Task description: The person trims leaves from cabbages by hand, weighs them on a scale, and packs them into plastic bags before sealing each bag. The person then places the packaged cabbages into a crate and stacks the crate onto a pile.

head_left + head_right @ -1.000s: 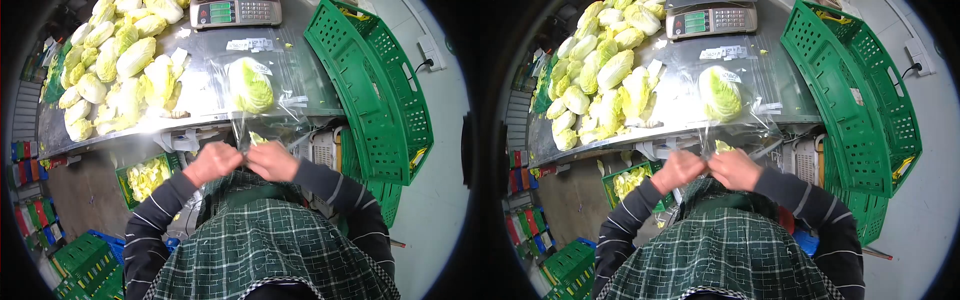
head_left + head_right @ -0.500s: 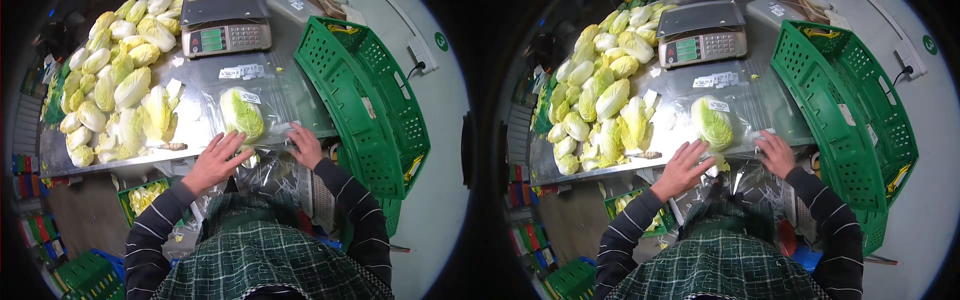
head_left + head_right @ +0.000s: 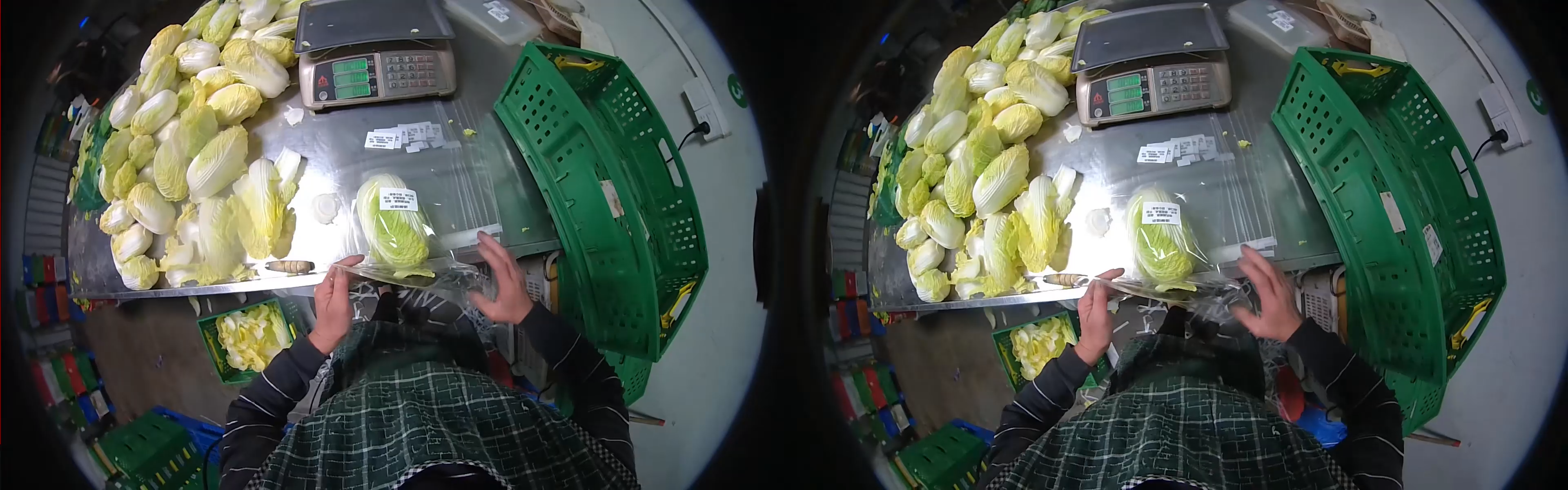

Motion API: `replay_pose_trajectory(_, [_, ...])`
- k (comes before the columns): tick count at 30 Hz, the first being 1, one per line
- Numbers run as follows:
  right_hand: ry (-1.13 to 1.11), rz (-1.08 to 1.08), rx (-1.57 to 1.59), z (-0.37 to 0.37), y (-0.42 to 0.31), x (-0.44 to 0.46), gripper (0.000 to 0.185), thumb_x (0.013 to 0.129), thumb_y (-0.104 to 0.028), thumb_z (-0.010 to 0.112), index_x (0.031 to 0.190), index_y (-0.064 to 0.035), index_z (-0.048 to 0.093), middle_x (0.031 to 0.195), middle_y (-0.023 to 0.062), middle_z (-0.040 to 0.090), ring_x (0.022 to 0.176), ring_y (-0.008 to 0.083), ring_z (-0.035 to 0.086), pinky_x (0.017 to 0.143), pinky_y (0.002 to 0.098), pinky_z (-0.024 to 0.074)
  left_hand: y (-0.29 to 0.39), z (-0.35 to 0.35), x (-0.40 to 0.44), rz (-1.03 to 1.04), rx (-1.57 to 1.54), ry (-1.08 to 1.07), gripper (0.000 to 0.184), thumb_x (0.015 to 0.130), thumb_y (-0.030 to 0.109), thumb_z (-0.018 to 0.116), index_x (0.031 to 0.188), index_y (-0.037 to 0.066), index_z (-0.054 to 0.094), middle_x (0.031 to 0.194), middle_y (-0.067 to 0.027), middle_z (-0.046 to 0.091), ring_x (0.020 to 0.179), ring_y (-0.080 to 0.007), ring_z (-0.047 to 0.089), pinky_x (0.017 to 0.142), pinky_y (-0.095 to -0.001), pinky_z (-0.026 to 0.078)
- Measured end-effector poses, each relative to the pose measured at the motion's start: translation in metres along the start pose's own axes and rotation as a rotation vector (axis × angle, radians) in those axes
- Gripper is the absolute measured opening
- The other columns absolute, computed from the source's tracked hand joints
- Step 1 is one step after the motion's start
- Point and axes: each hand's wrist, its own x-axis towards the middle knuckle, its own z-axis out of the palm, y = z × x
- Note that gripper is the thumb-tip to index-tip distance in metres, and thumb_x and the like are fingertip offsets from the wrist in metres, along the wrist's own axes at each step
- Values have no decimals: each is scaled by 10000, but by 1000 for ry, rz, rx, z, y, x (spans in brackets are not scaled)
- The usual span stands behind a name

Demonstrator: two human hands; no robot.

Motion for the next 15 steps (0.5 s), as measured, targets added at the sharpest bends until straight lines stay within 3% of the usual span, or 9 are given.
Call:
replay_pose_trajectory(3, [9, -166, 129, 4, -10, 23, 421, 646, -22, 699, 1031, -6, 530, 1112, 159, 583, 1041, 371, 535, 900, 402, 438, 5, 5, -1, -15, -29, 89, 374, 1008, 261, 310, 1130, -21, 524, 871, -106, 643, 801, -131, 605, 770, -259, 469])
replay_pose_trajectory(4, [-17, -170, 211, 9, -4, 31, 241, 751, -23, 650, 947, -9, 510, 963, 115, 616, 921, 283, 583, 835, 368, 459, 8, 7, 0, -38, -83, 147, 383, 1011, 278, 298, 1108, -24, 513, 837, -116, 634, 760, -151, 617, 744, -270, 486])
replay_pose_trajectory(5, [-15, -166, 216, 15, -2, 38, 241, 751, -23, 650, 947, -9, 510, 963, 115, 616, 921, 283, 583, 835, 368, 459, 12, 8, 2, -41, -78, 146, 383, 1011, 278, 298, 1108, -24, 513, 837, -116, 634, 760, -151, 617, 744, -270, 486])
replay_pose_trajectory(7, [127, 413, 815, 30, -4, 52, 62, 872, -56, 556, 860, -12, 514, 821, 64, 595, 766, 158, 567, 708, 298, 467, 18, 10, 10, -153, -315, 269, 385, 1009, 304, 292, 1028, -27, 488, 780, -139, 609, 672, -196, 627, 663, -291, 519])
replay_pose_trajectory(8, [196, 561, 921, 36, -6, 64, 161, 934, -111, 492, 815, -5, 512, 743, 40, 560, 670, 68, 513, 599, 242, 436, 15, 11, 14, -120, -261, 305, 398, 1008, 326, 293, 985, -32, 465, 728, -135, 581, 580, -197, 596, 559, -301, 524])
replay_pose_trajectory(11, [245, 580, 535, 64, 20, 89, 163, 919, -118, 522, 834, 20, 516, 697, 35, 554, 623, 48, 496, 548, 224, 421, 18, 7, 24, -239, -264, 374, 372, 999, 301, 332, 919, -20, 502, 683, -119, 571, 530, -167, 560, 493, -291, 509])
replay_pose_trajectory(12, [195, 658, 456, 73, 27, 96, 181, 898, -143, 551, 860, 32, 528, 671, 72, 572, 590, 132, 552, 550, 278, 449, 8, 0, 29, -244, -265, 375, 372, 999, 301, 332, 919, -20, 502, 683, -119, 571, 530, -167, 560, 493, -291, 509])
replay_pose_trajectory(13, [194, 662, 456, 84, 34, 91, 181, 898, -143, 551, 860, 32, 528, 671, 72, 572, 590, 132, 552, 550, 278, 449, -12, -11, 36, -376, -159, 292, 355, 982, 297, 370, 855, -4, 512, 625, -104, 557, 492, -181, 558, 456, -276, 480])
replay_pose_trajectory(15, [54, 538, 36, 104, 39, 85, 216, 868, -183, 588, 884, 27, 542, 661, 129, 584, 633, 286, 607, 593, 358, 476, -25, -19, 49, -584, -83, 151, 267, 907, 205, 509, 732, 10, 558, 489, -85, 510, 439, -176, 549, 428, -275, 452])
